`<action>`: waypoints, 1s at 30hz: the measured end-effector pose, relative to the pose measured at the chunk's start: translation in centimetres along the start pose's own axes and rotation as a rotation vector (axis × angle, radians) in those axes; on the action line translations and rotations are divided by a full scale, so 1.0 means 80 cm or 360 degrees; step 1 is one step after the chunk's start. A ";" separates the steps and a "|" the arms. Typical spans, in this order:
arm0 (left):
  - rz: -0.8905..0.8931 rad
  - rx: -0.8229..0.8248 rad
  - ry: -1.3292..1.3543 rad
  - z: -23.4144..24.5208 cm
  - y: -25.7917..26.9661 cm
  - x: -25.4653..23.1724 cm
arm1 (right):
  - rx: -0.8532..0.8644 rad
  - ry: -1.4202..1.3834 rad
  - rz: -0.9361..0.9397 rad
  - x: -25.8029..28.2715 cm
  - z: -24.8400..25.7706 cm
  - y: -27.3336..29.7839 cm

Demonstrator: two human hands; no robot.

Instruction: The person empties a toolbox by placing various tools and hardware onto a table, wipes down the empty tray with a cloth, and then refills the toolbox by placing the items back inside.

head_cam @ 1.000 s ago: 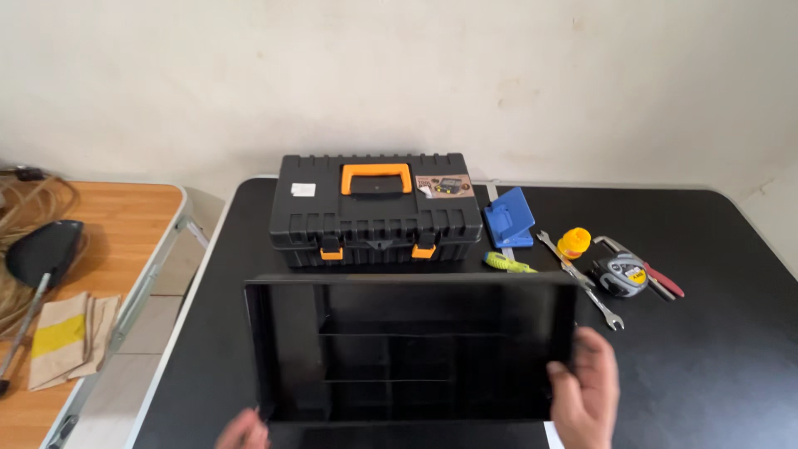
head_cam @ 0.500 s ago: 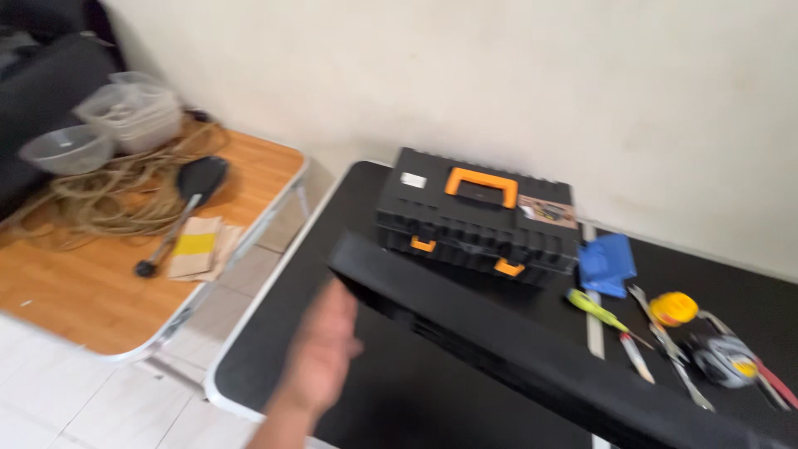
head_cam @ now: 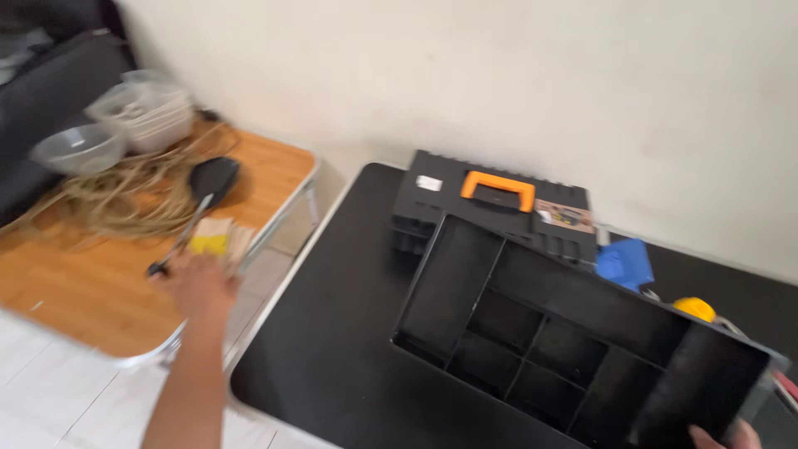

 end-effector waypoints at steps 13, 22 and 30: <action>0.0544 0.0284 0.2269 0.167 0.065 -0.116 | 0.0490 0.0170 -0.1169 0.031 -0.021 0.042; 0.0005 0.1586 0.2846 0.278 0.184 -0.336 | 0.0540 -0.0196 -0.1420 0.115 -0.032 0.048; -0.0640 0.0366 0.1508 0.306 0.163 -0.331 | 0.0689 -0.0093 -0.1288 0.096 -0.031 0.046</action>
Point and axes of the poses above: each hand's wrist, its own y-axis away from the middle knuckle, its own z-axis out of the back of the hand, x = y × z, the point moved 3 cm from there along -y, towards the middle knuckle, and after that the axes turned 3 degrees about -x, right-handed, at the moved point
